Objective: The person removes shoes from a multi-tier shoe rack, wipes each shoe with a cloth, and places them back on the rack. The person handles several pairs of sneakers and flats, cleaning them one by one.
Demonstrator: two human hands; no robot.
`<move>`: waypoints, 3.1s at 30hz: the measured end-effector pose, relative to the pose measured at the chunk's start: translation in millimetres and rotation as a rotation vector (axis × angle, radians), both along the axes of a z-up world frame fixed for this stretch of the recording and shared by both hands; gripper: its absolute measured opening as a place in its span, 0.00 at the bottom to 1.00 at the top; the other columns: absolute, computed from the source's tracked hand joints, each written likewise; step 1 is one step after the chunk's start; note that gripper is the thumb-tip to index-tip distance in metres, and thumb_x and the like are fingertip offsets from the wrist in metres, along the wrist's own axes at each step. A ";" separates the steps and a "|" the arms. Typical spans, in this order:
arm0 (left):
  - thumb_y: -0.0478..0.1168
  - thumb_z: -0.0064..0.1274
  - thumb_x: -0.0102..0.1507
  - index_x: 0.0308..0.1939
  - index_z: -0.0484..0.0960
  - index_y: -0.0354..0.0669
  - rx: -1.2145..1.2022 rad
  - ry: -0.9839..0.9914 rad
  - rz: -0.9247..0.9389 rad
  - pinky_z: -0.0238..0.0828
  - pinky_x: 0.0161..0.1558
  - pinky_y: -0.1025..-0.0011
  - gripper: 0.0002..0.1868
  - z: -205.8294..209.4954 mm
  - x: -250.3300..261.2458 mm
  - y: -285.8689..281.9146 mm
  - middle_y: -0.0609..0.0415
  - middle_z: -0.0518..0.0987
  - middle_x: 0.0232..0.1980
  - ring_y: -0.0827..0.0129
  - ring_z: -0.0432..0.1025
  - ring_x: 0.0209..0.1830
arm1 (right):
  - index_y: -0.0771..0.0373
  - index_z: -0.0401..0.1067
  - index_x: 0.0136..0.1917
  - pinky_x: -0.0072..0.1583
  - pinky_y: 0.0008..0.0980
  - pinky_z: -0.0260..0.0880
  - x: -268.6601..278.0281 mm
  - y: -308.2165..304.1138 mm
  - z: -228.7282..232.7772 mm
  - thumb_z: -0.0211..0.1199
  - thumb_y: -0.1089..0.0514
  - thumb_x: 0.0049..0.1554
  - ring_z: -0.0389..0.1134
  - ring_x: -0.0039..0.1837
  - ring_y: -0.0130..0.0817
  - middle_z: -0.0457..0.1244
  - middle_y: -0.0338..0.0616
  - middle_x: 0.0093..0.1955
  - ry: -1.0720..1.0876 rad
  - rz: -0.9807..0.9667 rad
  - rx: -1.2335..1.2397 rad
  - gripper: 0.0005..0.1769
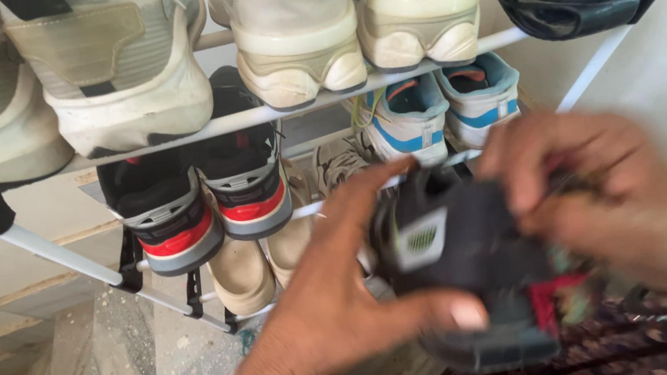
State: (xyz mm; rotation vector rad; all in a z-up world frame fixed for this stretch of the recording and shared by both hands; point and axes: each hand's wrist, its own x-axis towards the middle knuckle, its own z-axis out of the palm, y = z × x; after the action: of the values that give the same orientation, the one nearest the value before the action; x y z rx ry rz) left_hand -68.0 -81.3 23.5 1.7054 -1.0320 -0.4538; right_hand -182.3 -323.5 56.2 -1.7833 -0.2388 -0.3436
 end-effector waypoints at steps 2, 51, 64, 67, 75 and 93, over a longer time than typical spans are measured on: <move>0.74 0.66 0.45 0.80 0.58 0.42 -0.034 0.024 0.118 0.69 0.64 0.52 0.69 -2.4 2.4 -1.8 0.34 0.65 0.74 0.47 0.65 0.73 | 0.60 0.71 0.42 0.47 0.26 0.69 -2.6 1.9 10.7 0.59 0.71 0.48 0.66 0.45 0.29 0.67 0.45 0.45 -0.103 -0.103 -0.013 0.09; 0.31 0.58 0.56 0.77 0.41 0.32 0.029 0.016 0.748 0.52 0.71 0.52 0.52 -71.8 26.3 -85.6 0.24 0.47 0.77 0.31 0.50 0.75 | 0.59 0.69 0.61 0.55 0.46 0.71 156.5 38.8 -57.2 0.74 0.60 0.42 0.70 0.56 0.53 0.65 0.51 0.59 0.076 -0.340 -0.786 0.33; 0.26 0.54 0.56 0.76 0.41 0.31 -0.143 0.209 0.775 0.43 0.74 0.49 0.50 -61.6 -3.7 -76.3 0.29 0.41 0.77 0.33 0.43 0.78 | 0.64 0.70 0.57 0.51 0.40 0.72 144.1 50.4 -45.7 0.75 0.60 0.44 0.72 0.49 0.44 0.67 0.51 0.49 -0.031 -0.375 -0.712 0.28; 0.26 0.52 0.54 0.75 0.42 0.29 -0.238 0.224 0.820 0.46 0.75 0.53 0.49 -64.3 3.1 -75.5 0.31 0.47 0.74 0.37 0.49 0.76 | 0.65 0.69 0.56 0.48 0.40 0.72 134.4 51.3 -42.8 0.74 0.62 0.44 0.71 0.46 0.44 0.66 0.50 0.48 -0.079 -0.368 -0.726 0.27; 0.32 0.54 0.56 0.76 0.37 0.33 -0.085 0.445 0.747 0.47 0.75 0.60 0.51 -71.3 2.8 -68.4 0.38 0.44 0.75 0.48 0.49 0.77 | 0.64 0.69 0.55 0.47 0.40 0.73 142.8 58.2 -62.7 0.73 0.65 0.46 0.72 0.46 0.45 0.65 0.50 0.49 -0.204 -0.436 -0.689 0.24; 0.32 0.52 0.58 0.77 0.37 0.38 -0.106 0.555 0.732 0.46 0.76 0.64 0.50 -66.1 18.7 -48.8 0.42 0.46 0.77 0.54 0.47 0.80 | 0.65 0.70 0.54 0.53 0.42 0.73 175.3 66.3 -79.7 0.75 0.65 0.42 0.72 0.51 0.46 0.65 0.52 0.52 -0.046 -0.475 -0.671 0.27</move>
State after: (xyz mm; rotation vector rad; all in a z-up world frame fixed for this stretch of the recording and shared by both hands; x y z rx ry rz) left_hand -49.3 -130.1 -42.7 1.5950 -0.0093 -0.3449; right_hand -7.0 -257.3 -23.5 -2.4975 0.0574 -0.7024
